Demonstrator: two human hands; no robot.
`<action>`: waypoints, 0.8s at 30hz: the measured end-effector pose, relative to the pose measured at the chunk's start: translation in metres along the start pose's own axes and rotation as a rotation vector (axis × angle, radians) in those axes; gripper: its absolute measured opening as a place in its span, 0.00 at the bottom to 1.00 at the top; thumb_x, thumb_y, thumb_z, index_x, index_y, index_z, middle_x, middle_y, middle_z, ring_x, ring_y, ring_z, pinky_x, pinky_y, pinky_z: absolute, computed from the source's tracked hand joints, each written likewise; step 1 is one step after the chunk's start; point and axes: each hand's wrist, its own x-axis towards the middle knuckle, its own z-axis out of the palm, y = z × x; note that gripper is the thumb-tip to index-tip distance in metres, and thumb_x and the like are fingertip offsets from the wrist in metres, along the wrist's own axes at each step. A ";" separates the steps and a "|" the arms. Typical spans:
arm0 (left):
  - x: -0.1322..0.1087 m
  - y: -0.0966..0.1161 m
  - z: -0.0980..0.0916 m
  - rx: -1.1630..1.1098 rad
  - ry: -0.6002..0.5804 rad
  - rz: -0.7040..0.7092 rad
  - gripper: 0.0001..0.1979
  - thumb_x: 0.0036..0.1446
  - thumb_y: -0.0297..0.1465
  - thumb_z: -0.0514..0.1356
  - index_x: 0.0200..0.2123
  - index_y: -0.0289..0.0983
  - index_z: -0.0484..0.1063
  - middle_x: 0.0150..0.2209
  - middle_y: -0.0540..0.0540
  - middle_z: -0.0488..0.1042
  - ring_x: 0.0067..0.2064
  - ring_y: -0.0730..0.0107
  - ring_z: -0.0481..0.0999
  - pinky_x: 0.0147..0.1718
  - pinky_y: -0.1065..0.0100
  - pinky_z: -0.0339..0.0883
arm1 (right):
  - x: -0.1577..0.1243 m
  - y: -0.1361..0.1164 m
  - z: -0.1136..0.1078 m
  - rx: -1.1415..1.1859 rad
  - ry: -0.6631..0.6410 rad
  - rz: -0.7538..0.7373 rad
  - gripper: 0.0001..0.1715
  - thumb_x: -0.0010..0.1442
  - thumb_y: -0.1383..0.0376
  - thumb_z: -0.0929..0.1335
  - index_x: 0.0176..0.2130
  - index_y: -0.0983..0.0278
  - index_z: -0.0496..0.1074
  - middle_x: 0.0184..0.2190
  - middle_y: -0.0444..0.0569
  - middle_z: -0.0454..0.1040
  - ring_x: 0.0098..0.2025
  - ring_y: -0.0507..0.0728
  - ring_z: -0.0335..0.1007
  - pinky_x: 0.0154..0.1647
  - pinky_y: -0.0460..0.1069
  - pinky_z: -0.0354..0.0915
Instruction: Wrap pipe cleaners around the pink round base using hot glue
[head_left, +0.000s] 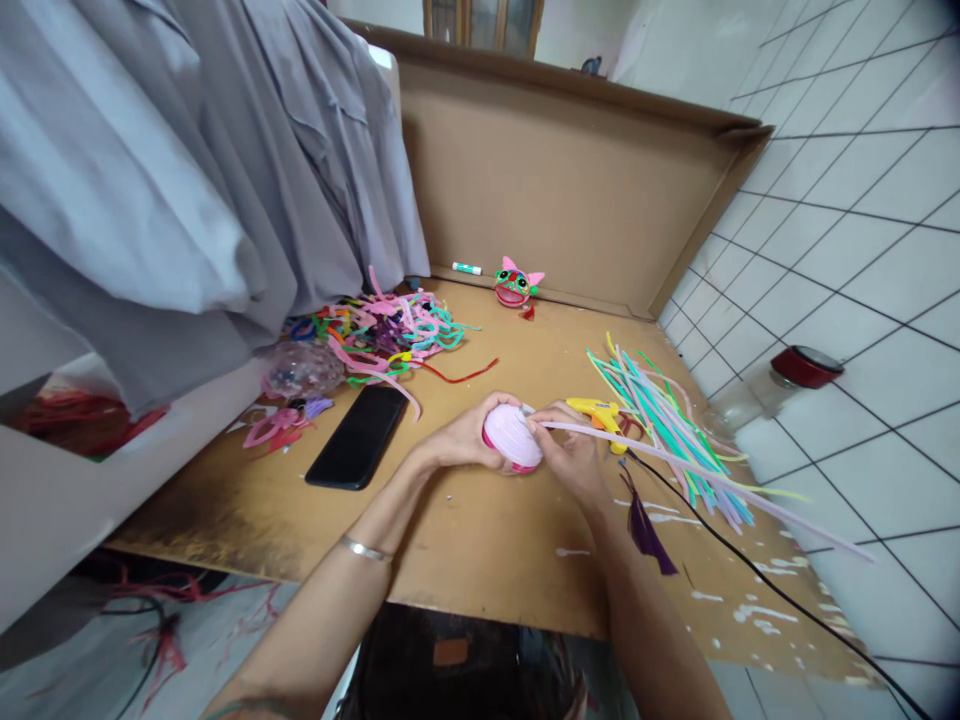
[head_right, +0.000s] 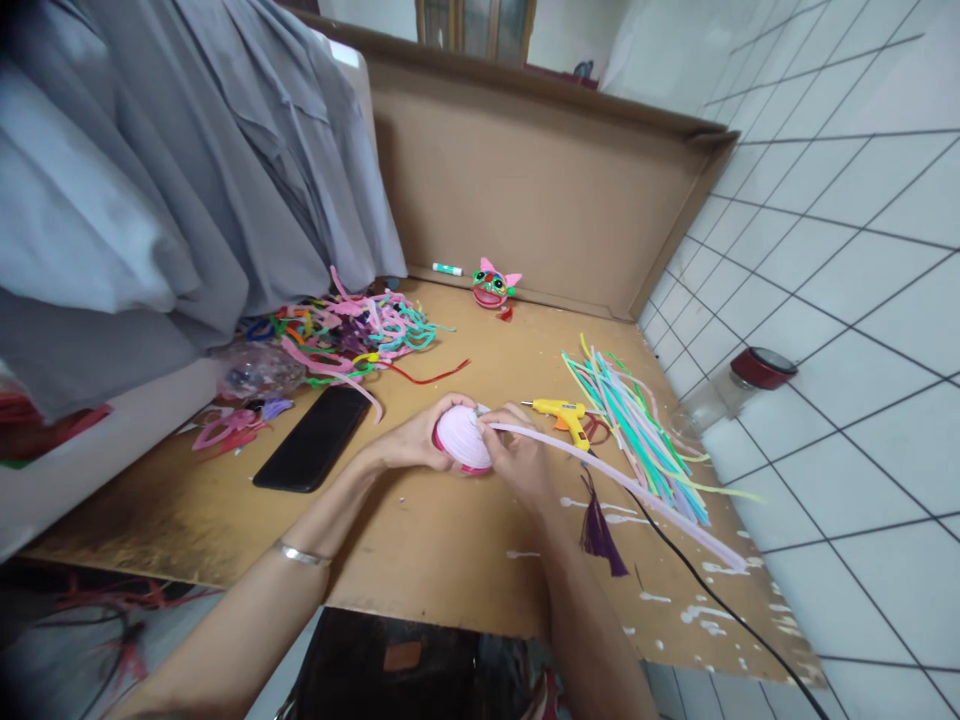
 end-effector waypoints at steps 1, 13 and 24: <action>0.000 0.000 0.000 -0.005 -0.003 0.001 0.38 0.32 0.28 0.67 0.51 0.39 0.59 0.44 0.49 0.66 0.43 0.66 0.66 0.42 0.67 0.63 | 0.000 0.000 0.000 -0.002 -0.010 0.001 0.08 0.62 0.63 0.67 0.31 0.59 0.74 0.29 0.46 0.75 0.33 0.55 0.71 0.36 0.51 0.68; -0.001 -0.001 -0.001 0.009 0.000 -0.009 0.38 0.32 0.29 0.67 0.51 0.38 0.60 0.46 0.47 0.67 0.45 0.64 0.67 0.45 0.65 0.64 | -0.001 0.004 -0.001 0.006 -0.070 -0.008 0.09 0.62 0.62 0.67 0.31 0.59 0.76 0.30 0.47 0.75 0.34 0.55 0.72 0.36 0.50 0.68; -0.002 0.001 0.000 0.025 -0.005 -0.014 0.38 0.34 0.29 0.68 0.52 0.39 0.59 0.46 0.48 0.67 0.46 0.65 0.67 0.44 0.66 0.65 | -0.001 0.003 -0.003 -0.031 -0.097 -0.038 0.09 0.63 0.63 0.66 0.33 0.60 0.76 0.31 0.47 0.75 0.34 0.55 0.72 0.37 0.50 0.68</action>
